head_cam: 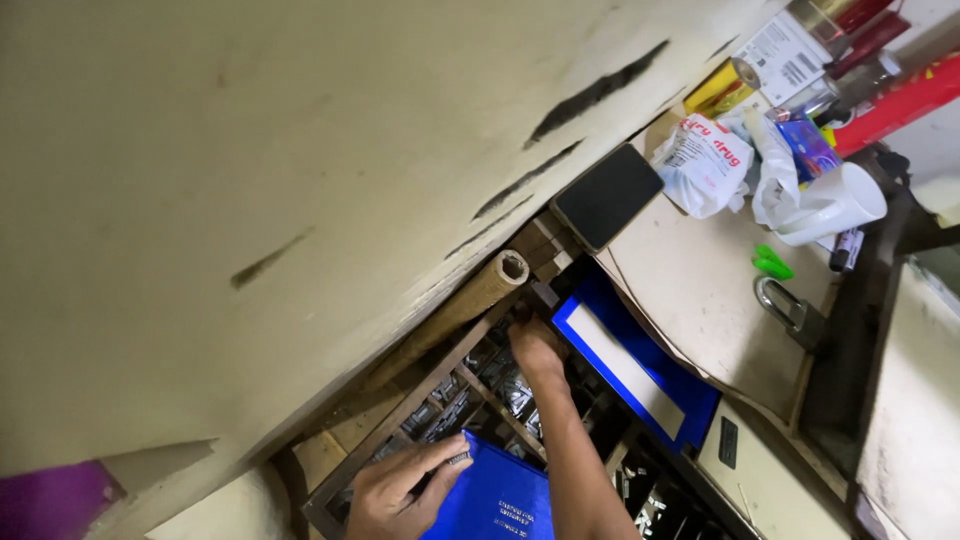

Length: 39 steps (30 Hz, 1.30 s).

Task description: The person is selecting individual metal type characters from a partitioned tray and arranging them into a specific order for printing.

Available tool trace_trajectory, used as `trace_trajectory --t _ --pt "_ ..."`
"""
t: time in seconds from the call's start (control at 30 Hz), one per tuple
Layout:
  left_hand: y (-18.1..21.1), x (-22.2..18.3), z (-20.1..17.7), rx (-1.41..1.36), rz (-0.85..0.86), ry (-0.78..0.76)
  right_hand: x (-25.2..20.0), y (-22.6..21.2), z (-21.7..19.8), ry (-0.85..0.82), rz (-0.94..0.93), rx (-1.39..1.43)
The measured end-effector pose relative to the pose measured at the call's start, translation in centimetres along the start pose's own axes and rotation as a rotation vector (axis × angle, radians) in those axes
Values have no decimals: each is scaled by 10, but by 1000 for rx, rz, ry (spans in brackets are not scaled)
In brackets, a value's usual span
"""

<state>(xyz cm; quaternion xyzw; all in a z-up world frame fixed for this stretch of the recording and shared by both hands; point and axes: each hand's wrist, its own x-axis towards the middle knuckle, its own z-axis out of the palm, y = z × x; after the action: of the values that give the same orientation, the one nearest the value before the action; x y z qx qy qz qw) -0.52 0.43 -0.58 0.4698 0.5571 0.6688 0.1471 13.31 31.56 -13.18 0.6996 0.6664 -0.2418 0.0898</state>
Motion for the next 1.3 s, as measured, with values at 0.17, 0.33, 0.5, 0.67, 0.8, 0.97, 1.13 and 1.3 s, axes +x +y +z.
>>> trace_trajectory --t 0.17,0.33,0.5,0.67,0.8,0.97,1.13,1.3 --pt "6 5 -2 -18 -37 -1 -83 -27 -31 229 -91 168" --pt "1 3 1 -37 5 22 -147 -14 -29 160 13 462" --pt "-4 3 4 -54 171 -89 -211 26 -16 434 -470 1034" --pt "27 2 28 -84 190 -161 -278 64 -32 48 -332 1653" --pt "50 -12 53 -138 235 -200 -317 91 -46 28 -325 1702" --pt "80 -36 71 -116 338 -288 -356 115 -56 155 -485 1623" --pt "105 -56 80 -135 471 -341 -400 132 -63 515 -620 1176" --pt "113 -72 85 -97 553 -419 -426 149 -65 689 -624 970"
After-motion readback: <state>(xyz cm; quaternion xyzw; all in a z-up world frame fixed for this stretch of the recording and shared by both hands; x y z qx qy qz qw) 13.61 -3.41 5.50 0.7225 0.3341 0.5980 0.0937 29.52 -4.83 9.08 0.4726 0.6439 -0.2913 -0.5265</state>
